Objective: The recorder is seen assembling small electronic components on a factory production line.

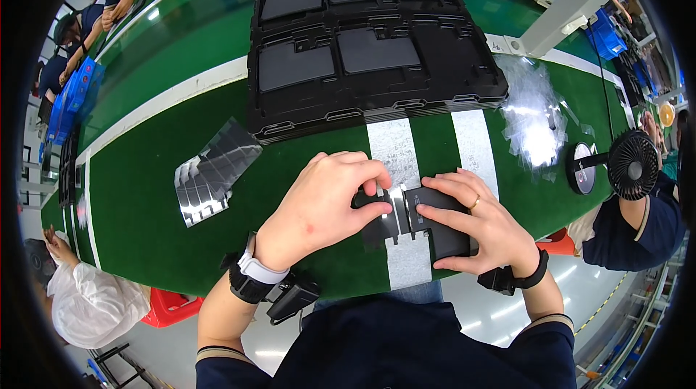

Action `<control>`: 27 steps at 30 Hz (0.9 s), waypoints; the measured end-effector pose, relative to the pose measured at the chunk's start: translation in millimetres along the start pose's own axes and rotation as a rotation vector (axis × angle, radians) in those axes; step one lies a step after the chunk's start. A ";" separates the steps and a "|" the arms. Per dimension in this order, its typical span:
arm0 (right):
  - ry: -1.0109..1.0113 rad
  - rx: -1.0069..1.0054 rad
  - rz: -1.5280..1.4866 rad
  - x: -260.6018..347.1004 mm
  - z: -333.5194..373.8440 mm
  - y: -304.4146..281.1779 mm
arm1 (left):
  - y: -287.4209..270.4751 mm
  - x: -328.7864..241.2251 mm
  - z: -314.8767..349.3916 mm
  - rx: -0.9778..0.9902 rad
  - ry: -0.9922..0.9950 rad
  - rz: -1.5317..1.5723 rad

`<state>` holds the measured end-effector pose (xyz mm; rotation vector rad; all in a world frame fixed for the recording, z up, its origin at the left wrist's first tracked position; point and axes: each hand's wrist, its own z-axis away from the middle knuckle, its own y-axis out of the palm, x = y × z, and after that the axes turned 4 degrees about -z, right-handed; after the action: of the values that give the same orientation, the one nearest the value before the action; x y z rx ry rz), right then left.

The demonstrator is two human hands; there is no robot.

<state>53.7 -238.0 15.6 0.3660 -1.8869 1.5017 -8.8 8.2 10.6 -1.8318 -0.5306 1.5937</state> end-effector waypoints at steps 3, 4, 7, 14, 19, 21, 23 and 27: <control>0.009 0.005 0.005 0.1 0.4 -0.3 | 0.9 0.1 -0.3 -0.001 0.000 0.001; 0.011 0.006 0.006 0.0 0.3 -0.6 | 1.3 0.1 -0.4 -0.003 -0.001 0.004; 0.009 0.008 0.006 -1.4 -0.9 0.4 | 0.2 0.2 -0.5 0.006 -0.017 -0.005; -0.060 -0.008 0.055 -1.8 -6.3 -4.8 | -3.4 -0.5 -2.4 -0.034 0.033 0.013; -0.135 -0.425 0.018 10.6 -41.7 -27.4 | -14.7 -11.7 1.3 0.099 0.030 0.479; -0.207 -0.528 -0.014 16.2 -65.7 -23.5 | -6.2 -7.3 5.1 -0.114 0.073 0.726; -0.202 -0.547 -0.018 14.4 -82.8 -8.5 | -4.0 -10.2 0.6 -0.351 -0.045 0.943; -0.016 -0.538 -0.417 -0.5 -92.6 16.5 | -7.6 7.1 -2.4 -0.568 -0.141 0.538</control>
<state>75.2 -146.6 11.8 0.4771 -1.9841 0.6899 -4.3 17.8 11.0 -2.4446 -0.6362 2.0901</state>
